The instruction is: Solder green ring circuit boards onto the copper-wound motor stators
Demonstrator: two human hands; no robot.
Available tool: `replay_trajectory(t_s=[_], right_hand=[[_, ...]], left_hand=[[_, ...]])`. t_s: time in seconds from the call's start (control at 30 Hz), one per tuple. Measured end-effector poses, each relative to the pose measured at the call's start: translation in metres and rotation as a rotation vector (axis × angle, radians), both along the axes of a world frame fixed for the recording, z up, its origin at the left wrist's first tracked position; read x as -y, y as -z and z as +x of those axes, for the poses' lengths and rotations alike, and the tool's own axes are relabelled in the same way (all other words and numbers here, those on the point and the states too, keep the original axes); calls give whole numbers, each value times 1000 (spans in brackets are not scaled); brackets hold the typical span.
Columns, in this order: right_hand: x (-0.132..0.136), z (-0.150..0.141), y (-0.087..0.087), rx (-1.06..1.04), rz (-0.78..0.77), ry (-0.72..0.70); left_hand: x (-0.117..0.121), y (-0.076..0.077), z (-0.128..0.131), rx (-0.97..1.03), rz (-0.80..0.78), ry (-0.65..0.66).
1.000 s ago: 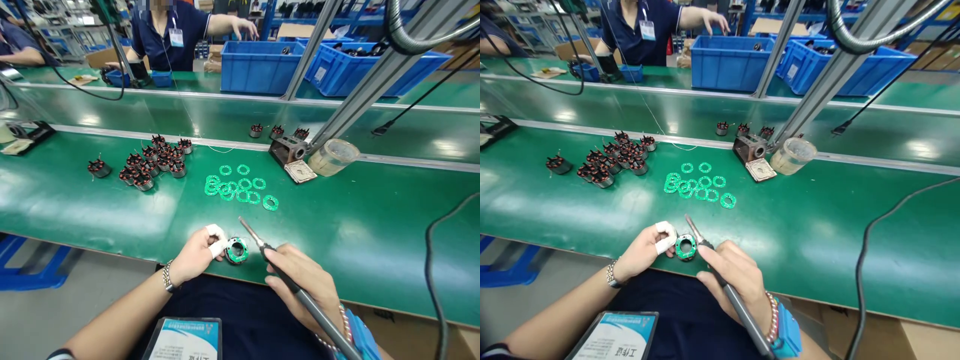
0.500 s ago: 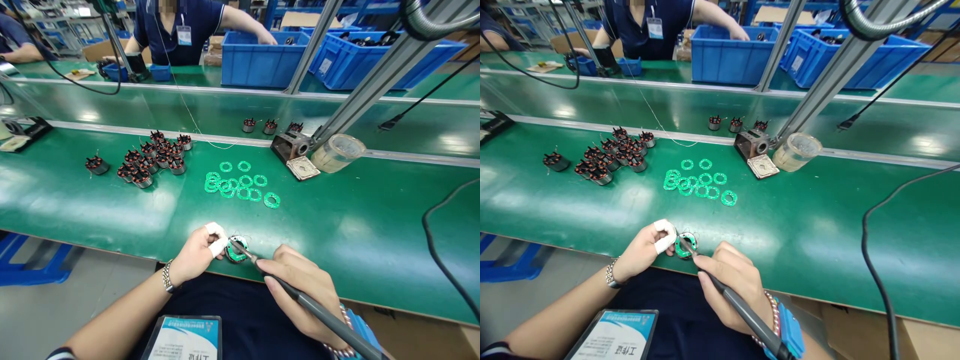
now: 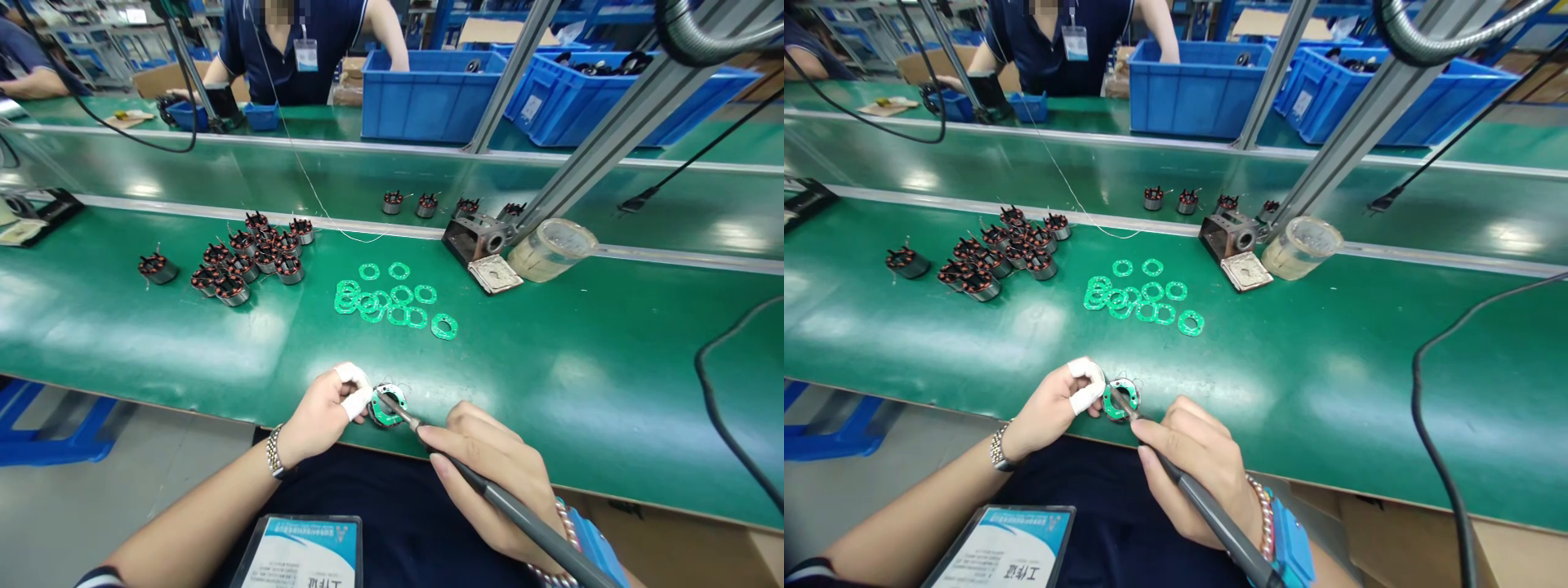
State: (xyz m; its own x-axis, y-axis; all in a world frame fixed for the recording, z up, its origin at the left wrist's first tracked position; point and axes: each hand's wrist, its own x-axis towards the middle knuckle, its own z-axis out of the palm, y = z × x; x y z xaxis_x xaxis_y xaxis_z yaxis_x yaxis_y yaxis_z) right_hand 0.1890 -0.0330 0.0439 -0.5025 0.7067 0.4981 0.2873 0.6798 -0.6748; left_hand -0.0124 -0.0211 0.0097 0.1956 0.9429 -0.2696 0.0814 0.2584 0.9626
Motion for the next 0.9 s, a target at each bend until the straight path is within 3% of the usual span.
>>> replay_trajectory(t_s=[0.53, 0.7, 0.9], right_hand=[[-1, 5, -3, -44, 63, 41], [-7, 1, 18, 26, 65, 170], [-12, -22, 46, 98, -63, 92]], left_hand=[[1, 2, 1, 12, -1, -15], [1, 2, 1, -6, 10, -18], [2, 2, 0, 3, 18, -9]])
